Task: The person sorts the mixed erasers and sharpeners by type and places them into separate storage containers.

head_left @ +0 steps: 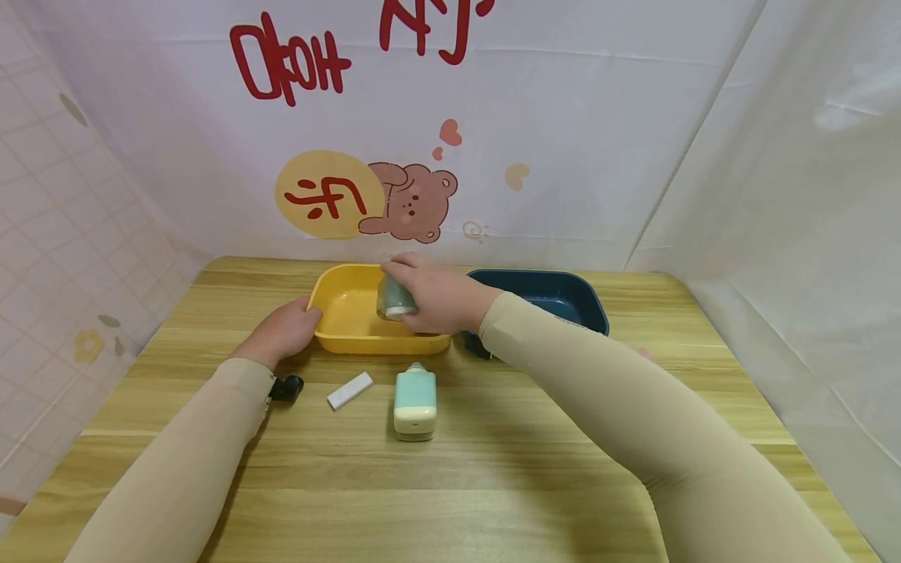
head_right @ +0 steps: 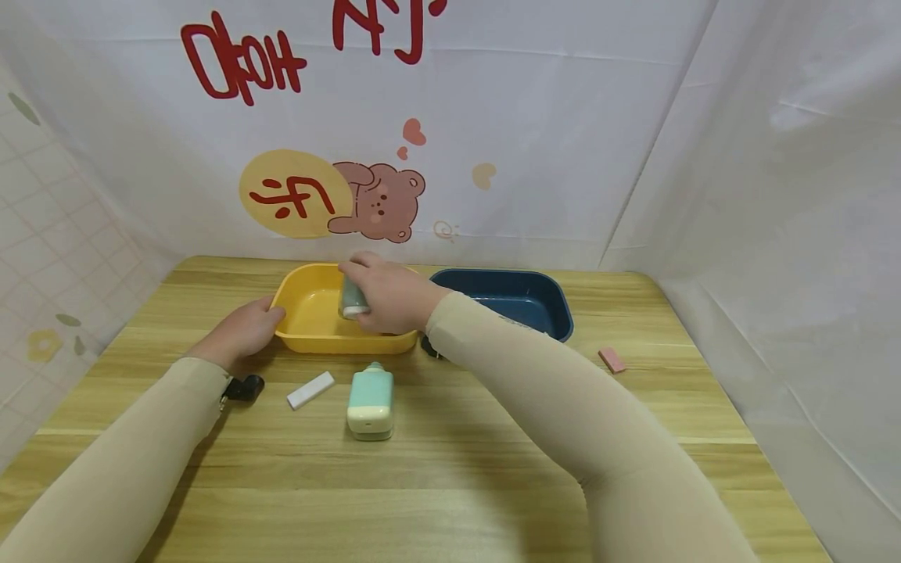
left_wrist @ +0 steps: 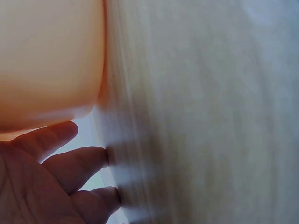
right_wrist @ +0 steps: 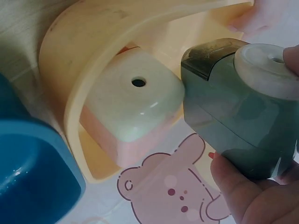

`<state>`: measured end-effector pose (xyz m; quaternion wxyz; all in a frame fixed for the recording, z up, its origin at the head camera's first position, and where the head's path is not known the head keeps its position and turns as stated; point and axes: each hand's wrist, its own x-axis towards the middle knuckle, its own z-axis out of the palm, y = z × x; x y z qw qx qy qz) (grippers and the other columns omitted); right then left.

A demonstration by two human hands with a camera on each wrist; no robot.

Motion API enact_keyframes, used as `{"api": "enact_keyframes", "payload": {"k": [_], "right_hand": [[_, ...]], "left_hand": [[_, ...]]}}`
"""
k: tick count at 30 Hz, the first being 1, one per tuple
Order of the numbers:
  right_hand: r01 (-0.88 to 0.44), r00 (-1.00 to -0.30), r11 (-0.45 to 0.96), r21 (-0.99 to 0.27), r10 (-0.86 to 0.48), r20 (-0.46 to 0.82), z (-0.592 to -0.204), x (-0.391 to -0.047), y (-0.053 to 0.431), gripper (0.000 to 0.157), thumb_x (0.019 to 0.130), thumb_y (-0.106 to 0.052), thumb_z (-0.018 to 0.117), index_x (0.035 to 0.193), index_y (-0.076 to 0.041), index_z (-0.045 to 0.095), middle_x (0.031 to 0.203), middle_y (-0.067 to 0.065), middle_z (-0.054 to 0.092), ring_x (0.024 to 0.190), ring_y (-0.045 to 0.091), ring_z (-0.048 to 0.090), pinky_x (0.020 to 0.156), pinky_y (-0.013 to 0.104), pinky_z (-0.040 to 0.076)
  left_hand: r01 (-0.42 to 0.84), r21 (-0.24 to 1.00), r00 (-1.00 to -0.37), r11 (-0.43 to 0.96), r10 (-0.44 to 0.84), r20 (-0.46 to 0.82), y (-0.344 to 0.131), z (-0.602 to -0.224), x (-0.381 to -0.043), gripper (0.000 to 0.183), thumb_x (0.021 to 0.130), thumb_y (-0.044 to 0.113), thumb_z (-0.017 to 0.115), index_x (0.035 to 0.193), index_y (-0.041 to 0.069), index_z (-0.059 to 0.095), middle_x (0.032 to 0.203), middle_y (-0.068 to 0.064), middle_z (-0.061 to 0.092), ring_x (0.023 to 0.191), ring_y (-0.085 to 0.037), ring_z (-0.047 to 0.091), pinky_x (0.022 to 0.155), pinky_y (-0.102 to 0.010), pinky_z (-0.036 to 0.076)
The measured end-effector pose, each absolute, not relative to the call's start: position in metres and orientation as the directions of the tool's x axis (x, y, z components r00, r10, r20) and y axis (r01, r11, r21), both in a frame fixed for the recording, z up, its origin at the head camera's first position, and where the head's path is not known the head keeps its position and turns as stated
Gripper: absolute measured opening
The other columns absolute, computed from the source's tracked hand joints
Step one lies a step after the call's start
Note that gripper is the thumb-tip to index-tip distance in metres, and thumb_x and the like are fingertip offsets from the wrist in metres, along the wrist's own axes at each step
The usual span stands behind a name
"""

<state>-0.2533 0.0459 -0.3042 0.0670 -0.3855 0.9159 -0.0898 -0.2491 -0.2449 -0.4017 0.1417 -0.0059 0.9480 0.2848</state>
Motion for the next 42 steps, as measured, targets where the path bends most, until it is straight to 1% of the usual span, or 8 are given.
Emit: {"api": "enact_keyframes", "payload": {"k": [6,11,15,20,26,34,38,42], "right_hand": [[-0.697,-0.686,0.684,-0.215,-0.723,-0.078,-0.312,-0.261,0.039,0.085,0.097,-0.032,0.072,0.167,-0.013,0.027,0.174,0.009,0.025,0.141,0.027,0.052,0.118,0.038,0.046],[-0.686,-0.691,0.689,-0.234,-0.717,-0.088,-0.317,-0.266,0.033,0.087,0.098,-0.033,0.072,0.166,-0.01,0.023,0.173,0.009,0.027,0.144,0.023,0.048,0.124,0.036,0.04],[-0.659,-0.71,0.709,-0.251,-0.697,-0.106,-0.321,-0.268,0.029,0.087,0.097,-0.032,0.074,0.164,-0.009,0.023,0.17,0.009,0.03,0.134,0.02,0.053,0.121,0.035,0.043],[-0.639,-0.722,0.729,-0.245,-0.679,-0.135,-0.324,-0.269,0.026,0.085,0.099,-0.035,0.073,0.164,-0.01,0.026,0.173,0.01,0.022,0.128,0.02,0.058,0.118,0.036,0.047],[-0.642,-0.717,0.734,-0.219,-0.677,-0.165,-0.329,-0.273,0.024,0.083,0.101,-0.039,0.069,0.165,-0.01,0.025,0.177,0.01,0.013,0.141,0.023,0.054,0.122,0.036,0.042],[-0.659,-0.704,0.731,-0.175,-0.682,-0.198,-0.334,-0.277,0.02,0.082,0.104,-0.041,0.064,0.166,-0.008,0.021,0.172,0.009,0.026,0.144,0.021,0.049,0.126,0.037,0.036],[-0.669,-0.698,0.729,-0.145,-0.684,-0.212,-0.337,-0.279,0.017,0.082,0.106,-0.042,0.061,0.167,-0.007,0.02,0.174,0.01,0.026,0.154,0.023,0.04,0.13,0.037,0.029],[-0.663,-0.704,0.739,-0.123,-0.671,-0.234,-0.339,-0.279,0.014,0.082,0.106,-0.043,0.059,0.168,-0.008,0.018,0.175,0.009,0.023,0.157,0.024,0.037,0.13,0.038,0.028]], "left_hand": [[-0.091,0.54,-0.96,0.836,0.07,-0.271,-0.245,-0.401,-0.249,0.063,0.109,0.039,0.02,0.158,0.004,0.039,0.143,-0.022,0.053,0.115,-0.038,0.051,0.102,-0.057,0.041],[-0.088,0.541,-0.962,0.836,0.07,-0.265,-0.246,-0.403,-0.249,0.062,0.109,0.039,0.021,0.157,0.005,0.04,0.141,-0.022,0.054,0.115,-0.037,0.051,0.102,-0.056,0.041],[-0.086,0.543,-0.963,0.835,0.07,-0.26,-0.245,-0.403,-0.248,0.061,0.109,0.039,0.021,0.156,0.005,0.042,0.138,-0.022,0.055,0.114,-0.037,0.052,0.102,-0.056,0.041],[-0.079,0.538,-0.965,0.839,0.07,-0.252,-0.244,-0.404,-0.248,0.06,0.109,0.038,0.022,0.154,0.005,0.043,0.137,-0.022,0.055,0.114,-0.038,0.052,0.103,-0.056,0.041],[-0.077,0.539,-0.966,0.839,0.072,-0.249,-0.245,-0.404,-0.248,0.059,0.109,0.037,0.022,0.154,0.005,0.044,0.137,-0.021,0.056,0.114,-0.037,0.052,0.103,-0.056,0.041],[-0.074,0.547,-0.967,0.834,0.074,-0.245,-0.245,-0.404,-0.248,0.06,0.109,0.037,0.022,0.155,0.005,0.044,0.138,-0.022,0.055,0.114,-0.038,0.052,0.104,-0.056,0.041],[-0.078,0.545,-0.967,0.834,0.07,-0.245,-0.245,-0.404,-0.248,0.059,0.109,0.038,0.022,0.153,0.005,0.045,0.136,-0.022,0.056,0.114,-0.038,0.052,0.104,-0.056,0.041],[-0.09,0.546,-0.965,0.833,0.063,-0.255,-0.245,-0.403,-0.248,0.06,0.109,0.038,0.022,0.154,0.005,0.044,0.136,-0.022,0.055,0.115,-0.038,0.052,0.104,-0.057,0.041]]}}
